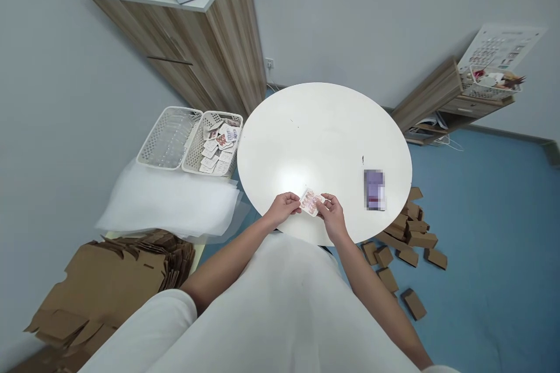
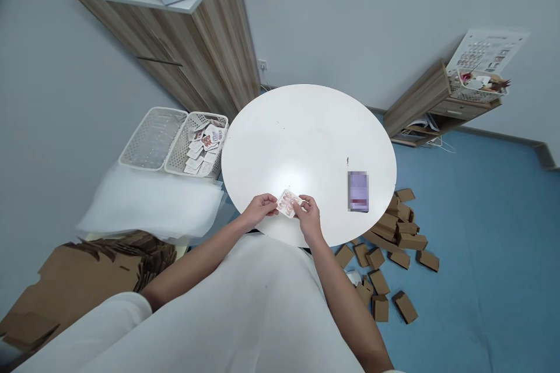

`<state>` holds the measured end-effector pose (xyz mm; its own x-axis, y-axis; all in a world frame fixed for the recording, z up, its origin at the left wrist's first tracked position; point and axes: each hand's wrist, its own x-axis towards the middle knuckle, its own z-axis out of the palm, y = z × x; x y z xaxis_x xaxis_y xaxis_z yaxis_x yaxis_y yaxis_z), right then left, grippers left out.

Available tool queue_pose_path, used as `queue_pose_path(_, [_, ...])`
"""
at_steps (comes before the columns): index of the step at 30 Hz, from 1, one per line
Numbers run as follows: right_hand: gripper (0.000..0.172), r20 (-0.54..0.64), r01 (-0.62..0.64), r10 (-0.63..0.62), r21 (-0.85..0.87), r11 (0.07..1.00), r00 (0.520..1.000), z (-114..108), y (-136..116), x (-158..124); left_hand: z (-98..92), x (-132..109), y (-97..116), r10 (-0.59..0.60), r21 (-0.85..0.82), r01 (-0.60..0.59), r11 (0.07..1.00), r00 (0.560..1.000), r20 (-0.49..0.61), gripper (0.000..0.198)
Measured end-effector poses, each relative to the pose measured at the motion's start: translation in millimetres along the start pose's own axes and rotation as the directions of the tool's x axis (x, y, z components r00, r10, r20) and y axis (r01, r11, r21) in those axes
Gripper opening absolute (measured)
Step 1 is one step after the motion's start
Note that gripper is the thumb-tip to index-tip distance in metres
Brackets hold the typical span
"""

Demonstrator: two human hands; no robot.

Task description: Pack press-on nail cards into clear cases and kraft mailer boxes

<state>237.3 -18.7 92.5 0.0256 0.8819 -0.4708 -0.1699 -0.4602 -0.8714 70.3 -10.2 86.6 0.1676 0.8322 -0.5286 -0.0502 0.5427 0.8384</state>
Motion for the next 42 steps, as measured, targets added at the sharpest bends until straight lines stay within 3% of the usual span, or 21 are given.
queue_pose_path(8, [0.037,-0.047,0.045,-0.044,0.012,0.999,0.998,17,-2,2,-25.2,8,11,-0.014,0.0,0.014,1.0,1.0,0.017,0.012])
queue_pose_path(15, [0.043,-0.053,0.014,-0.016,-0.042,0.999,0.998,29,2,-6,-35.4,9,6,-0.025,0.006,0.025,1.0,0.996,0.08,0.011])
queue_pose_path(21, [0.036,-0.06,0.082,-0.091,-0.13,0.988,0.994,31,2,-1,-50.4,13,6,0.101,0.143,-0.111,0.983,0.992,0.081,0.027])
queue_pose_path(25, [0.037,-0.009,0.094,-0.098,-0.206,0.974,0.995,29,1,4,-56.4,18,15,0.201,0.193,-0.217,0.957,0.975,0.096,0.026])
queue_pose_path(29, [0.035,0.058,0.117,-0.105,-0.269,0.956,0.993,25,-2,8,-54.3,17,19,0.209,0.259,-0.245,0.934,0.965,0.161,0.022])
queue_pose_path(35, [0.03,0.043,0.147,-0.14,-0.29,0.946,0.989,12,-7,21,-42.8,14,12,0.167,0.292,-0.216,0.932,0.969,0.185,0.017])
queue_pose_path(39, [0.035,0.017,0.164,-0.167,-0.301,0.939,0.986,-1,-9,26,-30.0,16,6,0.155,0.28,-0.179,0.943,0.982,0.107,0.016])
queue_pose_path(42, [0.051,0.077,0.199,-0.184,-0.427,0.882,0.98,-12,-11,21,-19.7,16,4,0.168,0.255,-0.164,0.953,0.986,0.009,0.016])
